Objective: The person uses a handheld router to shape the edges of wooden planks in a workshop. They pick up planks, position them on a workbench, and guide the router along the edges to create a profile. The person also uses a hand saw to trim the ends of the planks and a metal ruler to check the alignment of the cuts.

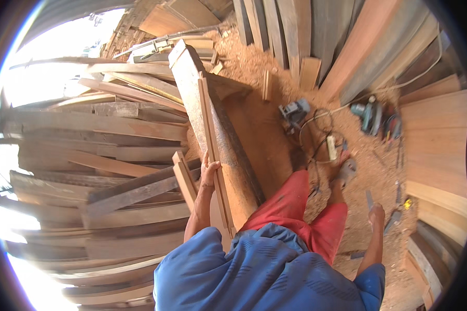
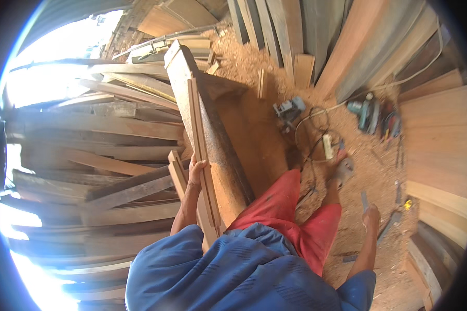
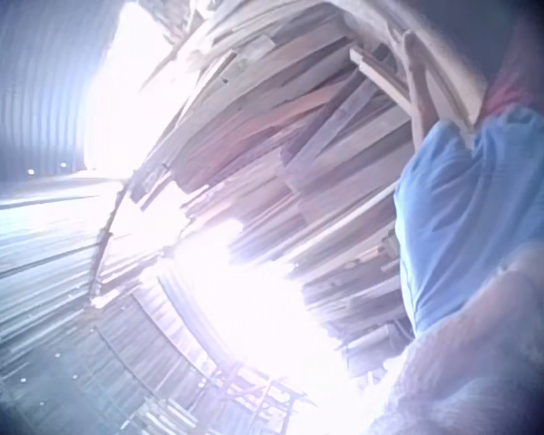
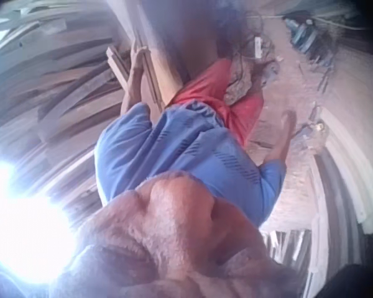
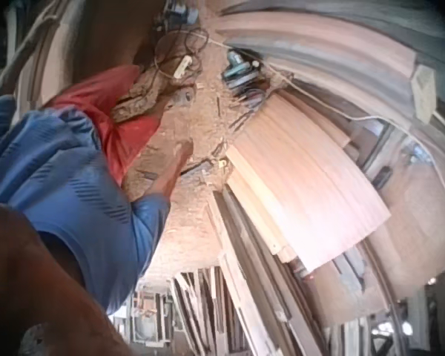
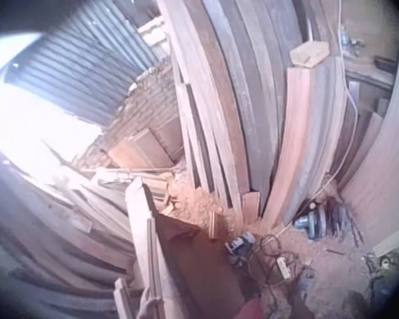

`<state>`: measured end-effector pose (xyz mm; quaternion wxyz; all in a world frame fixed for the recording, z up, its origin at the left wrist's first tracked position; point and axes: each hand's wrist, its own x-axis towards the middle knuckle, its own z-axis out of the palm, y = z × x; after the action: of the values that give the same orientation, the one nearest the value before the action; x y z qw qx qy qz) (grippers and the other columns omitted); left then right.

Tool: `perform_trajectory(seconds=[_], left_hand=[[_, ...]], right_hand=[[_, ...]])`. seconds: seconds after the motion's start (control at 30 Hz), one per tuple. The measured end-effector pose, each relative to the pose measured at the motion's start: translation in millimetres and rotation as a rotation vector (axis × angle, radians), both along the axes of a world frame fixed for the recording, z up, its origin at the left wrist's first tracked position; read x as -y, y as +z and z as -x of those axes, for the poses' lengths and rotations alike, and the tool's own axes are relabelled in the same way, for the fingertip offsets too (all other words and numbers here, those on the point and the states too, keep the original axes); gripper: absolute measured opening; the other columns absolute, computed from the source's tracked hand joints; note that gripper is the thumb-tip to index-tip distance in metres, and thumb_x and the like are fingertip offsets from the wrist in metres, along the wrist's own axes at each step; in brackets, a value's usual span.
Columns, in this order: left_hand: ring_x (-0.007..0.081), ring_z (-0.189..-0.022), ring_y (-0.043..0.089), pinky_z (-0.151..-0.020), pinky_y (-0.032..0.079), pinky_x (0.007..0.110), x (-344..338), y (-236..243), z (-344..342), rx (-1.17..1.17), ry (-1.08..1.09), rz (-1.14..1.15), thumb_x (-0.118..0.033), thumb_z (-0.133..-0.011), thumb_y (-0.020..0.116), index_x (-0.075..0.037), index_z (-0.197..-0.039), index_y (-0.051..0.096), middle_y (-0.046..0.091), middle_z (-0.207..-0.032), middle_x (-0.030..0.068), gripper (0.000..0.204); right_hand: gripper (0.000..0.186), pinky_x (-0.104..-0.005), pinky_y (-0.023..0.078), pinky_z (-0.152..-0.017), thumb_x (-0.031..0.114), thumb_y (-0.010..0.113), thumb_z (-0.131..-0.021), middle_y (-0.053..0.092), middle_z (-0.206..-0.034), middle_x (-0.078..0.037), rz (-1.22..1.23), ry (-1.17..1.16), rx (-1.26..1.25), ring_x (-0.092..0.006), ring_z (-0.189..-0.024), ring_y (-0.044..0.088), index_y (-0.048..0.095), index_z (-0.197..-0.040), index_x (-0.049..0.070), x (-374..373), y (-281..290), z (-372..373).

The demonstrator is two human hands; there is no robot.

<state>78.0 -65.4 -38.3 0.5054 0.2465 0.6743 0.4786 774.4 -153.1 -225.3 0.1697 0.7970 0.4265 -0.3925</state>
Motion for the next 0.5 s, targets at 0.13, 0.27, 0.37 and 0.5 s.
perform_trajectory(seconds=[0.13,0.27,0.37,0.5], left_hand=[[0.0128,-0.082,0.06,-0.072,0.052,0.027,-1.3,11.1,-44.8,0.205,-0.051,-0.263,-0.012,-0.078,0.069,-0.009,-0.161,0.018,0.064,-0.106,0.0061,0.097],[0.0188,-0.101,0.061,-0.087,0.052,0.035,-7.2,54.4,-80.6,0.082,-0.197,-0.444,-0.025,-0.071,0.082,-0.008,-0.163,0.005,0.061,-0.119,0.0119,0.121],[0.019,-0.101,0.059,-0.086,0.049,0.034,-2.6,96.8,-108.4,0.051,-0.273,-0.665,-0.037,-0.069,0.087,-0.003,-0.162,0.0,0.06,-0.118,0.0116,0.132],[0.0306,-0.122,0.054,-0.104,0.043,0.044,18.1,141.1,-131.9,-0.123,-0.349,-0.845,-0.049,-0.068,0.084,0.002,-0.16,-0.002,0.049,-0.135,0.0224,0.136]], right_hand=[[0.025,-0.0567,0.048,-0.078,0.027,0.05,-0.104,0.067,-0.094,-0.03,-0.691,0.066,0.012,-0.0503,-0.094,0.064,0.06,-0.108,0.005,-69.5,127.7,30.3],[0.028,-0.0538,0.05,-0.076,0.029,0.05,-0.105,0.069,-0.095,-0.026,-0.975,-0.007,0.047,-0.0474,-0.088,0.066,0.059,-0.12,0.008,-84.2,280.5,117.1],[0.037,-0.045,0.052,-0.074,0.028,0.049,-0.106,0.069,-0.093,-0.019,-1.207,0.036,-0.154,-0.0354,-0.079,0.067,0.055,-0.136,0.009,-68.3,373.2,185.7],[0.048,-0.037,0.049,-0.086,0.029,0.048,-0.106,0.066,-0.11,-0.019,-1.312,0.138,-0.348,-0.0268,-0.095,0.062,0.048,-0.148,0.005,-40.1,458.4,254.2]])
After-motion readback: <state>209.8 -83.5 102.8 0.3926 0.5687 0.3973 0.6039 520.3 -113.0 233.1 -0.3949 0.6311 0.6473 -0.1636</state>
